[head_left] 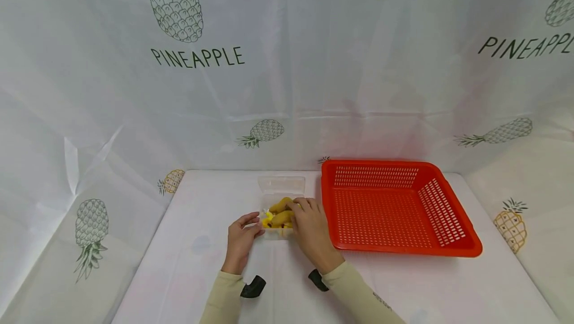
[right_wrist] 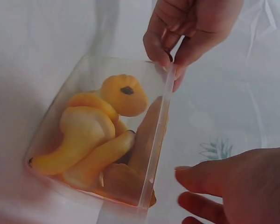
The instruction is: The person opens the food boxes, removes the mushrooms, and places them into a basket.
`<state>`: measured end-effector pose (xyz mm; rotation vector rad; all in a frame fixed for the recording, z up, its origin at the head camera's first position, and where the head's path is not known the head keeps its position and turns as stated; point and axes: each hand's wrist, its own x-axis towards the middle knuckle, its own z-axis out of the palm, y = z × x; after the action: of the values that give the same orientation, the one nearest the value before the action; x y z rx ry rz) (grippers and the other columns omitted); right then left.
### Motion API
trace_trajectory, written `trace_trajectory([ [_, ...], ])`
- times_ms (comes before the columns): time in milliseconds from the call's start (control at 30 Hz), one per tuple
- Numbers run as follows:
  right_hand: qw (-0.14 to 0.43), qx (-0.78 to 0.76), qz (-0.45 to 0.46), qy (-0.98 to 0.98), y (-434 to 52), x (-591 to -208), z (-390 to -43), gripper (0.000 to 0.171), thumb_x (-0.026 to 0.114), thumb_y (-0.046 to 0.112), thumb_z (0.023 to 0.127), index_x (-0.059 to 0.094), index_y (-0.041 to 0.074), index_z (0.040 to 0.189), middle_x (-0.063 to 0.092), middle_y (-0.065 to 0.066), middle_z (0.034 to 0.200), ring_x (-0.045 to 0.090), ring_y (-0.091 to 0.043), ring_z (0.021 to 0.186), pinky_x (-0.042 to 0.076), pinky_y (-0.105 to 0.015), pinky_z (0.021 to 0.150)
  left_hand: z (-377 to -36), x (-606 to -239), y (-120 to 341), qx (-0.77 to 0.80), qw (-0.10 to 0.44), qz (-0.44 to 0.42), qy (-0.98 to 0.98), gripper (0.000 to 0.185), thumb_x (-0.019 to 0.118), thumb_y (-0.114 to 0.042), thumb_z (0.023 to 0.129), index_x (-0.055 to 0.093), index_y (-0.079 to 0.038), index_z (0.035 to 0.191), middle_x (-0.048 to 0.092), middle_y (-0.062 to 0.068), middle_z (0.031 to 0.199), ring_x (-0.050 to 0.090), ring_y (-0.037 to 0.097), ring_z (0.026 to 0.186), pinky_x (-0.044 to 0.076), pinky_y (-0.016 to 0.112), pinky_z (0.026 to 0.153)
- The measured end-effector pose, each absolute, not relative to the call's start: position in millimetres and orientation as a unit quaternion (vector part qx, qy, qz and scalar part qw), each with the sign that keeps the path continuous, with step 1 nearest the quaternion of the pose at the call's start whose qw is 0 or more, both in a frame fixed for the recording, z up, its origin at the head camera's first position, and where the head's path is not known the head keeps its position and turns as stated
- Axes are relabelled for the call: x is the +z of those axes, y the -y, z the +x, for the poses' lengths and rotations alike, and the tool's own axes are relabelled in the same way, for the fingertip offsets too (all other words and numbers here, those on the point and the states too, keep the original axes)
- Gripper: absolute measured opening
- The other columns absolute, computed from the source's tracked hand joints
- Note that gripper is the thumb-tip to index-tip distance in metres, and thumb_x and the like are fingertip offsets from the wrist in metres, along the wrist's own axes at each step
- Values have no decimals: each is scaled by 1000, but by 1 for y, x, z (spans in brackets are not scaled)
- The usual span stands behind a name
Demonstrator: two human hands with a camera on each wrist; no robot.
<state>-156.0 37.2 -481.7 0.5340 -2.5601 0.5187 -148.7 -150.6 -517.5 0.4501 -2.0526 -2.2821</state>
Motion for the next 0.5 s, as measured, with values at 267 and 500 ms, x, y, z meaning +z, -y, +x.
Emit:
trace_trajectory([
  [267, 174, 134, 180, 959, -36, -488, -162, 26, 87, 8, 85, 80, 6, 110, 74, -8, 108, 60, -31, 107, 50, -46, 102, -150, -519, 150, -740, 17, 144, 657, 37, 63, 14, 97, 59, 19, 133, 61, 16, 107, 65, 13, 77, 63, 23, 73],
  [500, 151, 140, 175, 963, -32, -488, -168, 20, 86, 6, 85, 83, 9, 105, 77, -8, 103, 59, -31, 107, 50, -47, 100, -149, -519, 151, -740, 19, 146, 656, 37, 63, 14, 96, 59, 19, 133, 61, 16, 106, 65, 12, 77, 63, 23, 73],
])
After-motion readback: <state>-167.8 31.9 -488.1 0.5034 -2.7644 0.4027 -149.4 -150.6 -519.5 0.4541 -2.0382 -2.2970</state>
